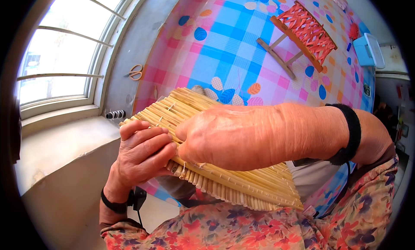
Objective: The person is sewing sections of a straw mat together by hand using a needle and white thread, joining the straw bundles in a sequence.
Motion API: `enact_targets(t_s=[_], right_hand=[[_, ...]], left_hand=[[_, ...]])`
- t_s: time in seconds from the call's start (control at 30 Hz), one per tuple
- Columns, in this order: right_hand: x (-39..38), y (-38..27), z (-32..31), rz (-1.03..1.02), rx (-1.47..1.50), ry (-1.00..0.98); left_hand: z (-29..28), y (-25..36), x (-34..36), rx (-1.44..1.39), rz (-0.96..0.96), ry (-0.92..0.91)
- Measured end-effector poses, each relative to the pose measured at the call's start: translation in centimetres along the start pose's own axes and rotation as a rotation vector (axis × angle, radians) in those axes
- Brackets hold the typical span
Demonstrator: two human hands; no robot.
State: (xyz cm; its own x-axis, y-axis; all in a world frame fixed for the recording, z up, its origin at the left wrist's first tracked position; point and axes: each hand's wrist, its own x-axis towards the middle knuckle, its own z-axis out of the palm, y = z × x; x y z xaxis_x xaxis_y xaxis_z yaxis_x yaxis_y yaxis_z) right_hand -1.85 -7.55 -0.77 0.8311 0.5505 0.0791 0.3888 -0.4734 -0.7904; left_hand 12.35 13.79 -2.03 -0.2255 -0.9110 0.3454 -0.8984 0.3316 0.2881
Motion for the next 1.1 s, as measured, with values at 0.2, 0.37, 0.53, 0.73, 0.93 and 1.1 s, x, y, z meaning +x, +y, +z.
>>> enact_targets(t_s=[0.2, 0.37, 0.53, 0.73, 0.93, 1.1], right_hand=[[0.9, -1.2, 0.4, -0.018, -0.145, 0.028], [0.6, -1.2, 0.3, -0.019, -0.213, 0.073], [-1.1, -1.8, -2.1, 0.089, -0.384, -0.003], [-1.3, -2.8, -2.2, 0.197, -0.381, -0.041], [-1.0, -2.5, -2.1, 0.175, -0.350, -0.018], [-0.9, -2.5, -2.5, 0.175, -0.344, -0.020]], left_hand=[[0.1, -0.2, 0.1, -0.004, 0.010, -0.002], [0.0, -0.2, 0.2, -0.051, -0.003, 0.002], [0.0, 0.0, 0.0, -0.054, -0.020, 0.032], [-0.1, 0.0, -0.1, -0.071, -0.011, 0.029], [0.2, -0.8, 0.0, -0.054, 0.032, 0.027], [1.1, -1.3, 0.4, -0.087, 0.049, 0.083]])
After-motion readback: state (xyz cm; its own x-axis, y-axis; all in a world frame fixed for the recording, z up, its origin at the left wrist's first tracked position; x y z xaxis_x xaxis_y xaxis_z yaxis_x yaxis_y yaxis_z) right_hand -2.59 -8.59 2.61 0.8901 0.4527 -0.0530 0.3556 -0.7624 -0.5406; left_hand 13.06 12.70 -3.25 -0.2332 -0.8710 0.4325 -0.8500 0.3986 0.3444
